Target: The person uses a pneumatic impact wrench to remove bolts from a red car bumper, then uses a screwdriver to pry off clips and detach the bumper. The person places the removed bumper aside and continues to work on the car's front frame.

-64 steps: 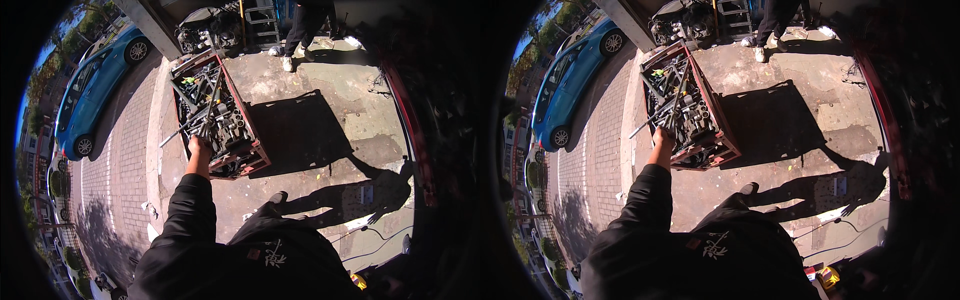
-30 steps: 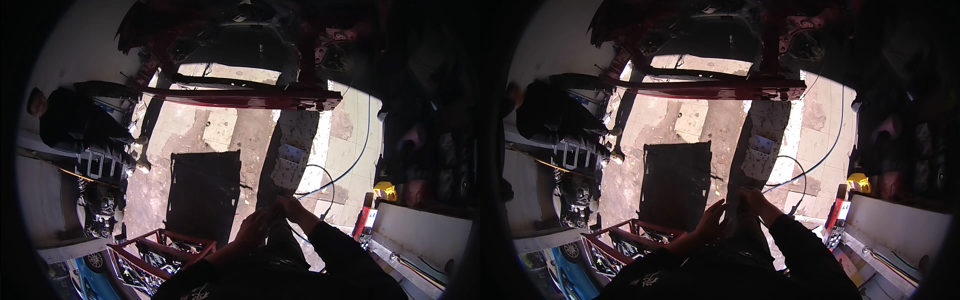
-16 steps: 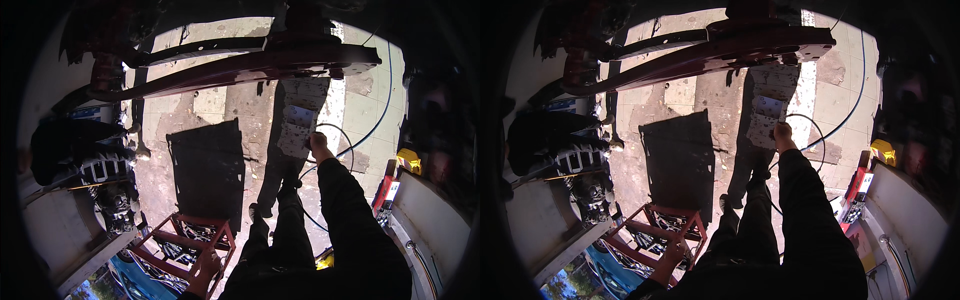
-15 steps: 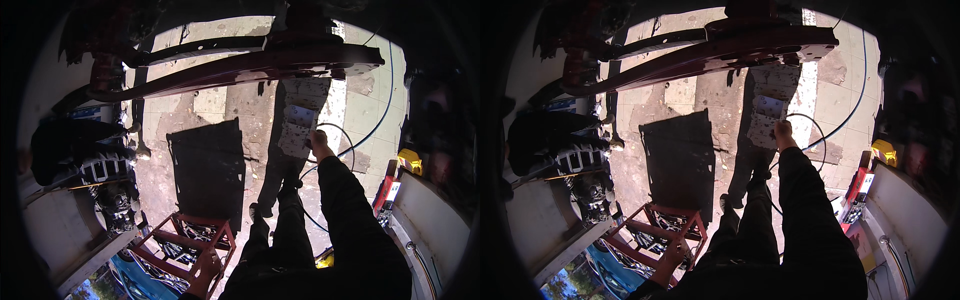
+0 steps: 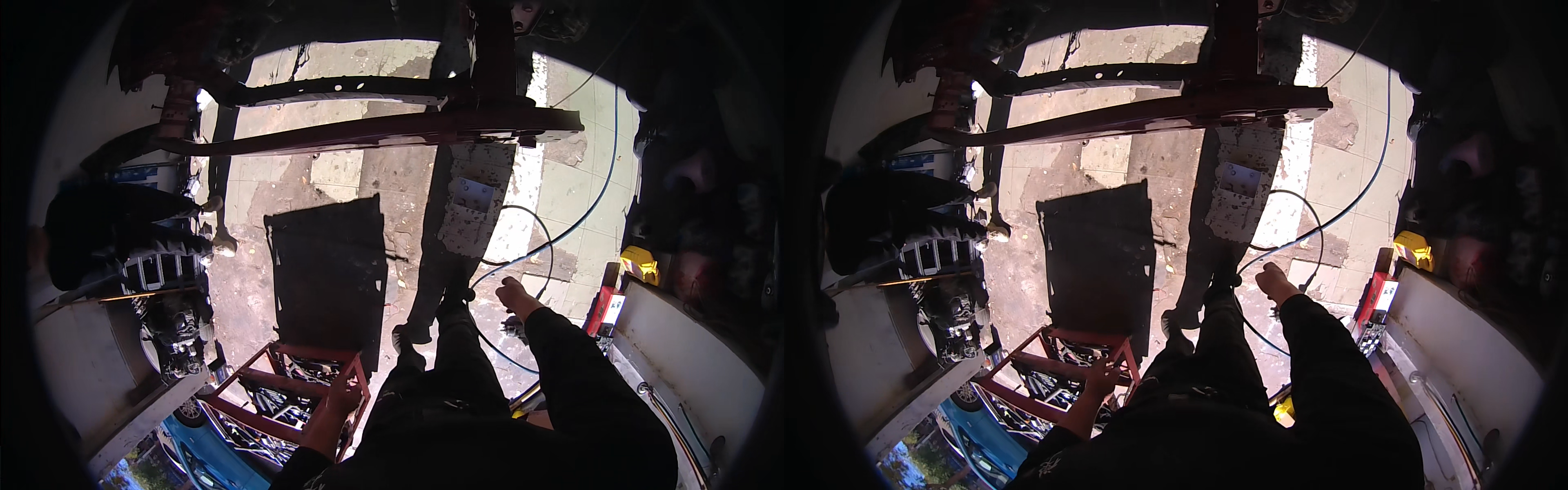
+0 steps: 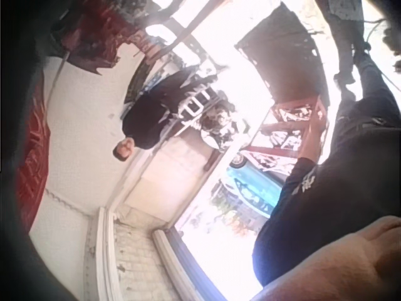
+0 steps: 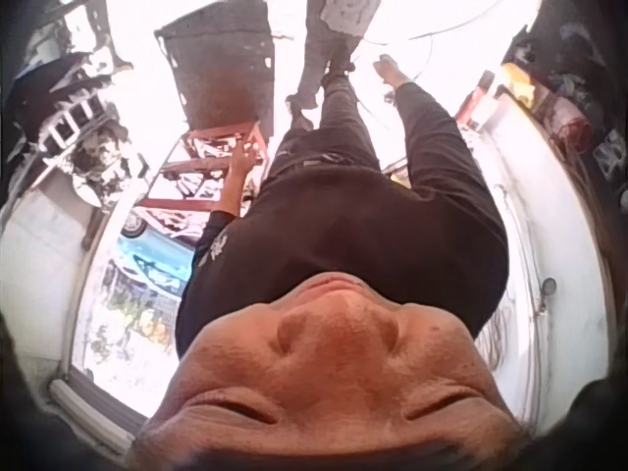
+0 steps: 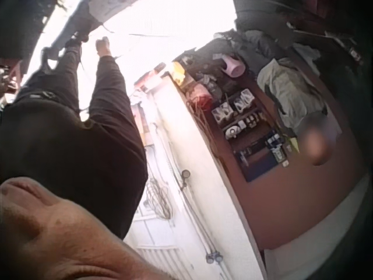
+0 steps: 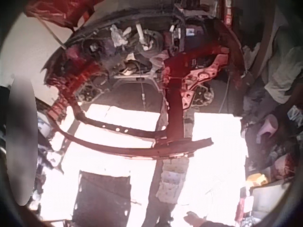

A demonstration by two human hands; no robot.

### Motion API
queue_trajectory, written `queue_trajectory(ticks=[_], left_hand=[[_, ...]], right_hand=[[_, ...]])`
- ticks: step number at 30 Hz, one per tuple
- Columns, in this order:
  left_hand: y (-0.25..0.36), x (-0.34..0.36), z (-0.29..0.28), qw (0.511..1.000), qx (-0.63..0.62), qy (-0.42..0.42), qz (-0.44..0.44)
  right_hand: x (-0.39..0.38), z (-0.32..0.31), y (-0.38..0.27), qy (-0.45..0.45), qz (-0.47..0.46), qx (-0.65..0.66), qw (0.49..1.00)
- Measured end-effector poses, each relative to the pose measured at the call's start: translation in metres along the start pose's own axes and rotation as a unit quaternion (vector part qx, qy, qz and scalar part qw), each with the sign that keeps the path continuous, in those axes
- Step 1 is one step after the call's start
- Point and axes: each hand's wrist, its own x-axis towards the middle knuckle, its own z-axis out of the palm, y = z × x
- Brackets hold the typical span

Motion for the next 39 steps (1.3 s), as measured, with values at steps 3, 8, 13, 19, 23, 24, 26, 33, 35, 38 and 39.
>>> queue_trajectory(ticks=[3, 8, 13, 19, 23, 24, 26, 33, 35, 38, 39], left_hand=[[-0.004, 0.005, -0.007, 0.999, -0.026, 0.023, -0.040], [0.025, 0.058, -0.022, 0.982, 0.079, 0.088, 0.149], [0.051, 0.183, -0.010, 0.980, -0.007, 0.024, 0.196], [0.005, 0.252, 0.114, 0.851, 0.373, -0.358, -0.090], [-0.022, 0.271, 0.169, 0.775, 0.220, -0.593, -0.003], [-0.023, 0.278, 0.186, 0.775, 0.204, -0.598, -0.027], [-0.030, 0.324, 0.233, 0.817, 0.198, -0.533, -0.095], [-0.071, 0.559, 0.498, 0.992, 0.058, -0.113, -0.012], [-0.077, 0.586, 0.543, 0.980, 0.092, -0.157, 0.085], [-0.070, 0.584, 0.556, 0.944, 0.143, -0.276, 0.110], [-0.063, 0.576, 0.554, 0.948, 0.118, -0.261, 0.139]], right_hand=[[-0.041, 0.005, 0.025, -0.017, -0.076, -0.228, 0.971], [-0.046, -0.013, 0.040, 0.016, -0.091, -0.252, 0.963], [-0.007, 0.000, 0.034, 0.083, -0.080, -0.226, 0.967], [0.135, 0.058, 0.025, 0.028, -0.088, -0.327, 0.941], [0.308, 0.106, 0.055, -0.018, -0.153, -0.445, 0.882], [0.359, 0.122, 0.066, 0.004, -0.193, -0.438, 0.878], [0.464, 0.157, 0.090, 0.042, -0.272, -0.435, 0.857], [0.718, 0.255, 0.159, 0.025, -0.445, -0.365, 0.817], [0.735, 0.258, 0.170, 0.048, -0.530, -0.325, 0.782], [0.730, 0.223, 0.151, -0.035, -0.523, -0.406, 0.749], [0.721, 0.204, 0.137, -0.011, -0.508, -0.416, 0.754]])
